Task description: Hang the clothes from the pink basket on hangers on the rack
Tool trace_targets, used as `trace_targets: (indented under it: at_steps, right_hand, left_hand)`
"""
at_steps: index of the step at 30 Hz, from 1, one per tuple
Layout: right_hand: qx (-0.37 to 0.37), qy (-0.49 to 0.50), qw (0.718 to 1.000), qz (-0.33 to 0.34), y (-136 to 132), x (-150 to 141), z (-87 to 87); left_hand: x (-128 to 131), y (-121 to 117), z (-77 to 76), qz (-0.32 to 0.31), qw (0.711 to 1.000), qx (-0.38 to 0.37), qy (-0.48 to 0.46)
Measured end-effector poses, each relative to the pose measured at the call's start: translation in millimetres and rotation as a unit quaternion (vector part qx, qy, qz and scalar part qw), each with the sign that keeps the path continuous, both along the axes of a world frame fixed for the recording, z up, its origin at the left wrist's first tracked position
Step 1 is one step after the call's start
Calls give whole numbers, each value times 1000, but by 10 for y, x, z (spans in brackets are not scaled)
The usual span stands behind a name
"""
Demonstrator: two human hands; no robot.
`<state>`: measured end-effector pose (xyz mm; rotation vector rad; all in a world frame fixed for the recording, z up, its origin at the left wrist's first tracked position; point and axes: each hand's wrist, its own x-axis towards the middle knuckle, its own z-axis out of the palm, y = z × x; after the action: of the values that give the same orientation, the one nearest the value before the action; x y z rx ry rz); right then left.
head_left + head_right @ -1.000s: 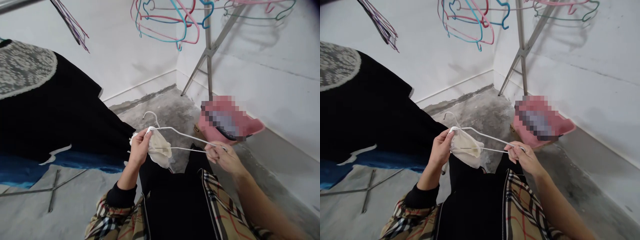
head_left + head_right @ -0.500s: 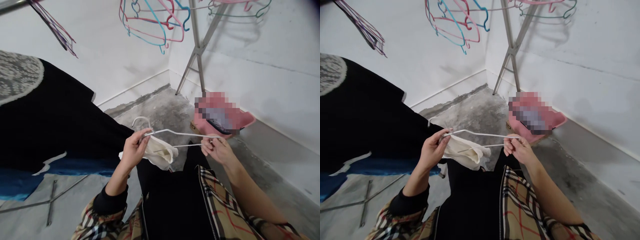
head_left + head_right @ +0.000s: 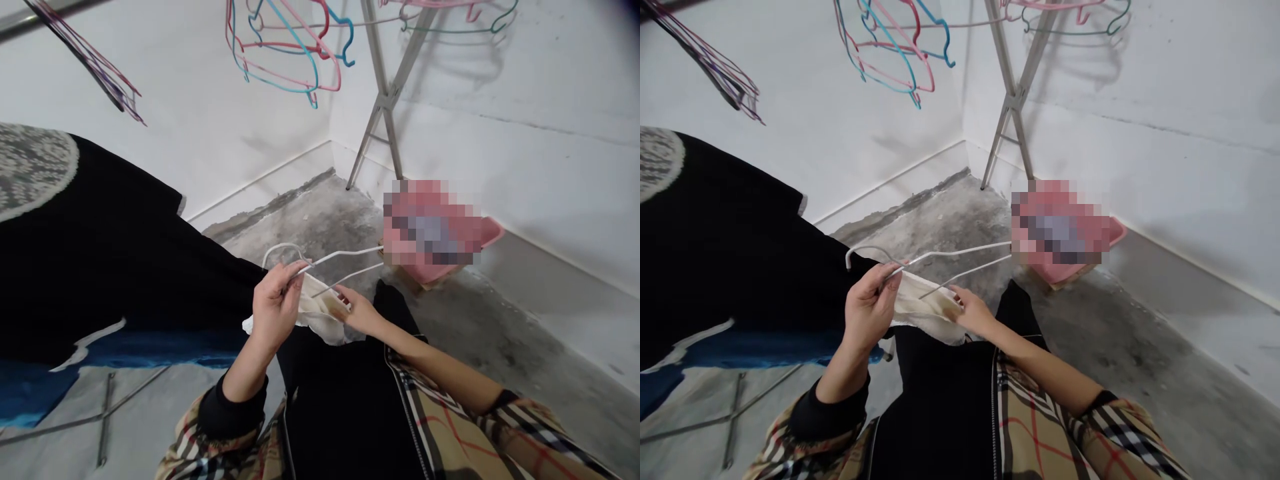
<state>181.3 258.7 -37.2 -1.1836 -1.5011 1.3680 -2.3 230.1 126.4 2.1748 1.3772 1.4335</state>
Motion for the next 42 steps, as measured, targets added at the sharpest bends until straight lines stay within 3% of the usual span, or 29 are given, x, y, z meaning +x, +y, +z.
trace_targets:
  at_steps: [6,13,16,22,28,30,32,34,36,38,42]
  right_hand:
    - [-68,94,989,-96,192,269,-7]
    - [-92,212,944,-234,254,710,239]
    - [-84,216,940,-250,262,800,324]
    - [-77,191,942,-266,301,899,352]
    - [-47,139,964,-221,193,916,512]
    - [-5,81,990,-117,124,953,623]
    - [59,21,998,0,75,1020,729]
    - [134,-11,991,4,64,1104,800]
    - [211,-49,974,-72,86,1179,827]
    - [273,-109,950,-100,119,1220,820]
    - [338,-222,914,-4,156,1174,777]
  left_hand:
    - [-212,-6,-80,2,1000,4,8]
    - [-418,65,-306,12,998,5,54]
    - [-436,60,-355,33,997,7,65]
    - [-498,34,-476,8,996,16,91]
    - [-533,25,-633,66,989,26,129]
    - [-512,34,-629,69,991,15,116]
    - [-495,50,-604,59,995,0,81]
    - [-495,71,-577,42,998,-9,46]
    - [-512,88,-567,25,999,-14,25]
    - [-534,98,-576,14,999,-28,5]
    - [-555,96,-602,21,996,-75,-41]
